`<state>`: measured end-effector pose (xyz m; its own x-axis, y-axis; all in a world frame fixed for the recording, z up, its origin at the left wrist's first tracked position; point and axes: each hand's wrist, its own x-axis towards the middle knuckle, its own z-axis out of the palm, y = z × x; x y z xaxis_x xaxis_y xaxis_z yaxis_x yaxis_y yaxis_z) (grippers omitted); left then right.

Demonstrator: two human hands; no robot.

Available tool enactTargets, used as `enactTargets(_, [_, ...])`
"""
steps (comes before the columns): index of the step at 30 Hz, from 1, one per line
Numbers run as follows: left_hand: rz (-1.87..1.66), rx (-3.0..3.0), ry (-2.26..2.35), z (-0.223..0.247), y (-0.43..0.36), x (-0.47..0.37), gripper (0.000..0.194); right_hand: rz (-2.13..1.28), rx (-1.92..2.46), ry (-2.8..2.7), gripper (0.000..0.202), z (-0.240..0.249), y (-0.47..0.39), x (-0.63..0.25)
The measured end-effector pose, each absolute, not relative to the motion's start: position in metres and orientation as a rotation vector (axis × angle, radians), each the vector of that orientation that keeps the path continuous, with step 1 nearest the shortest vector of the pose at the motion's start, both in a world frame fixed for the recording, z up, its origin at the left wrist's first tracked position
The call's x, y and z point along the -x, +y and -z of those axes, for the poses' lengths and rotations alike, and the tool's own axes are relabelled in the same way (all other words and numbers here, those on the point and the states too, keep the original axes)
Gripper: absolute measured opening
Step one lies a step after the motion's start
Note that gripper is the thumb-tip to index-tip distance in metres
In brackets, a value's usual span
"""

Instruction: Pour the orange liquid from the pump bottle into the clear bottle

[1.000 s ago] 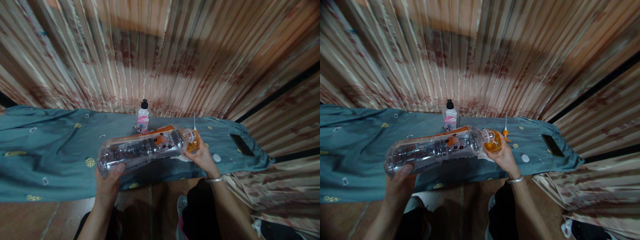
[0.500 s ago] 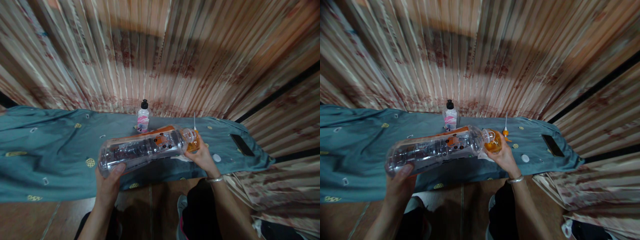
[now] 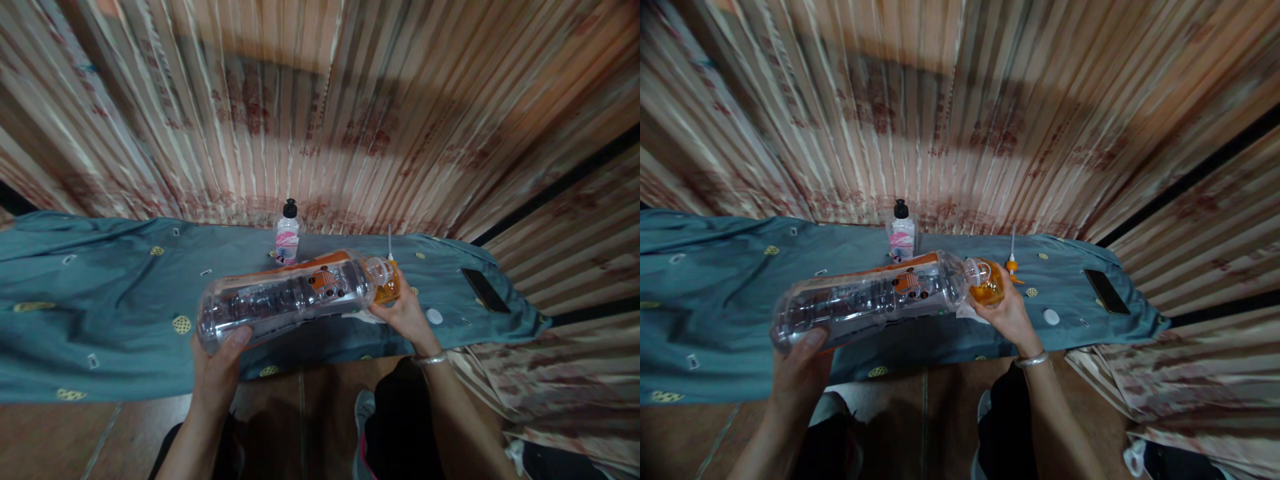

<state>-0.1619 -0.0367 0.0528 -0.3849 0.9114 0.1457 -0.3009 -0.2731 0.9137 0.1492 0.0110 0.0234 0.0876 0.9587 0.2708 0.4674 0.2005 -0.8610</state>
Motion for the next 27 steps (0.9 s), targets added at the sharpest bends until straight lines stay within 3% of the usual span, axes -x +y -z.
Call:
enactTargets(12, [-1.820,-0.849,1.076,-0.0524,-0.0365,0.1614,0.068,-0.666,1.395,-1.525,0.089,-0.0228,0.0117,-0.1493])
enactTargets(27, [-1.780,-0.921,1.078,-0.0535,-0.0363,0.1621,0.057,-0.647,1.417,-1.536,0.090,-0.0218,0.0114,-0.1512])
